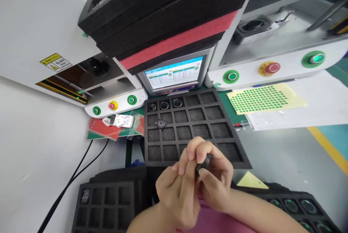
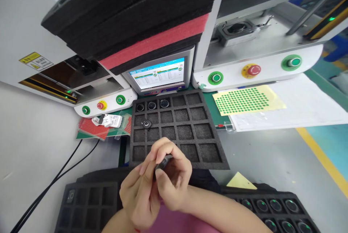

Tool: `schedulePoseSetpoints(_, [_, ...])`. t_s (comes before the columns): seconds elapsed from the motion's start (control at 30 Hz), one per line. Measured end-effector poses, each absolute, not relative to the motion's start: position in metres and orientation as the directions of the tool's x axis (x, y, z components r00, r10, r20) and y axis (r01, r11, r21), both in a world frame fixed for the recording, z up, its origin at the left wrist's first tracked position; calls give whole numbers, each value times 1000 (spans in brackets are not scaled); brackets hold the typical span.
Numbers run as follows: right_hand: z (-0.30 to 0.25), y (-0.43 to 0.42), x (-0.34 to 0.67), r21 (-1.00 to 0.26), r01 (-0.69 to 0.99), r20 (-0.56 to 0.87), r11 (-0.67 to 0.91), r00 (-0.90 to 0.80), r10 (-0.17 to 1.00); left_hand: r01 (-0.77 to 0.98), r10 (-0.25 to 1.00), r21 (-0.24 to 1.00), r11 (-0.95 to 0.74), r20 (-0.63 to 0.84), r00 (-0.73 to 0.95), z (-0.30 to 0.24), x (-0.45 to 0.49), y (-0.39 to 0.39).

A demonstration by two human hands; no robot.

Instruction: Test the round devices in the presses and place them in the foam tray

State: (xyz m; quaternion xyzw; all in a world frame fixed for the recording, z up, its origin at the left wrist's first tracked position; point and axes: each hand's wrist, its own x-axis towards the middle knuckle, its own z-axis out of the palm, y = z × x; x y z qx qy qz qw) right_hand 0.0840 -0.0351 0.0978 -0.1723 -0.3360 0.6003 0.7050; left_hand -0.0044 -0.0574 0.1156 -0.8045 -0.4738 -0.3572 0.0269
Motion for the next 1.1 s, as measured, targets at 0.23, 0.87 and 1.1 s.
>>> schedulePoseSetpoints(0.23, [99, -32, 101, -692, -714, 308, 108, -156, 939, 750, 767, 380, -542, 588, 257, 126, -6, -55])
schedulePoseSetpoints(0.87, [62, -25, 109, -940, -323, 145, 114, -73, 987, 556, 947, 768, -317, 285, 147, 98, -8, -47])
schedulePoseSetpoints(1.1, [0, 55, 133, -970, 241, -26, -42, 71, 997, 726, 957, 678, -118, 272, -98, 45, -57, -36])
